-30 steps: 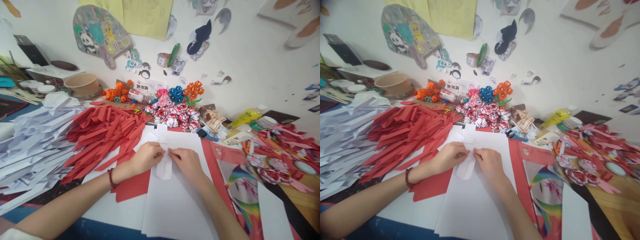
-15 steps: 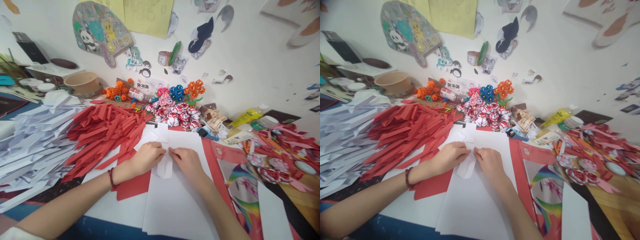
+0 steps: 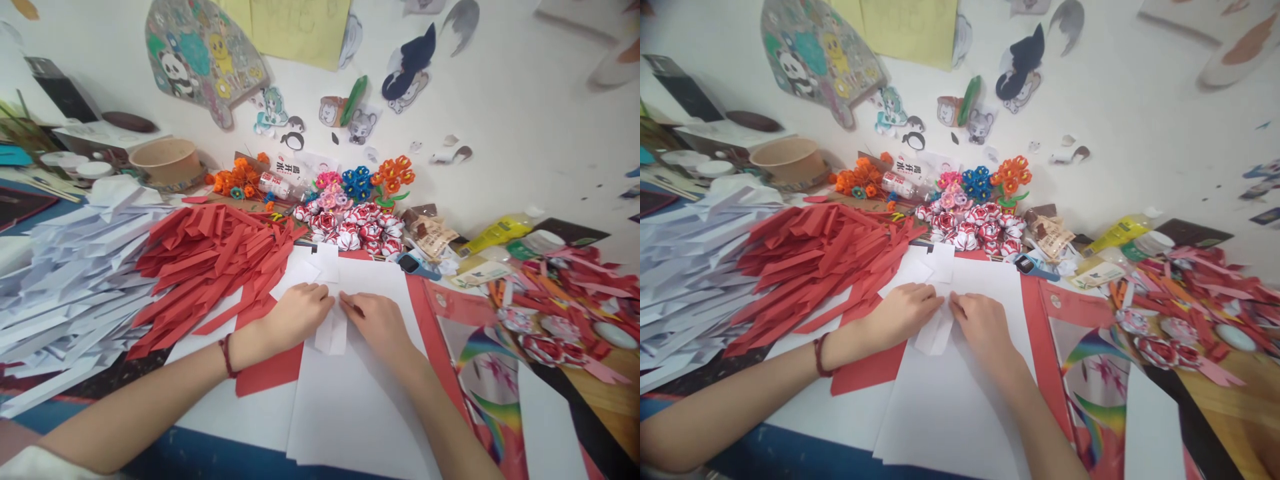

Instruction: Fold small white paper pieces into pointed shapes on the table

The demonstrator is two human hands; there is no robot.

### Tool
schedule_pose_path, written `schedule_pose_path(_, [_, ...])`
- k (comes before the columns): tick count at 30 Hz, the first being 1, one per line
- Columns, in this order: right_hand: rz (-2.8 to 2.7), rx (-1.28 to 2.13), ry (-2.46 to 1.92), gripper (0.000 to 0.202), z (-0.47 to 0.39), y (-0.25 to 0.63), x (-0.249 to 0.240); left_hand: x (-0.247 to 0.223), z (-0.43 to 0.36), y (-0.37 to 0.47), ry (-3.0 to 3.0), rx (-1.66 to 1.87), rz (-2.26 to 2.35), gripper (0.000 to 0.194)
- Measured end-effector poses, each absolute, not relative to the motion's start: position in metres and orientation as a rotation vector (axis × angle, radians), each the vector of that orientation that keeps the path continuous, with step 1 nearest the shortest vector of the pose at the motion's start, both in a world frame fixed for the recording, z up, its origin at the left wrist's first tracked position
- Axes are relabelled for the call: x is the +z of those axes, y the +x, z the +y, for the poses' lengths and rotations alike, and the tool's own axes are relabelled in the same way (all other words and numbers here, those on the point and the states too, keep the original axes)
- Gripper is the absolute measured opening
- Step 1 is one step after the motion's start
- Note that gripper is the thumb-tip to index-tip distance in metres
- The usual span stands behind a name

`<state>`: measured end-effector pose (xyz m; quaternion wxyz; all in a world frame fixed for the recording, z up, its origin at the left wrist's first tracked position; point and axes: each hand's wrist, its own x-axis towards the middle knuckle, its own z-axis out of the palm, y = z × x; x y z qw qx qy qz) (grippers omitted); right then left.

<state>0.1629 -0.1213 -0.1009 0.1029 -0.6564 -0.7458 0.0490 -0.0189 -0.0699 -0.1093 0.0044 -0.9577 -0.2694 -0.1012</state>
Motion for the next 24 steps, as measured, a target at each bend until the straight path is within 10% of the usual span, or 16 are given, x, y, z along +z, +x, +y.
schedule_pose_path(24, [-2.201, 0.165, -1.978, 0.028, -0.1217, 0.1623, -0.0996, -0.1071, -0.0698, -0.0193, -3.015, -0.285, -0.865, 0.013])
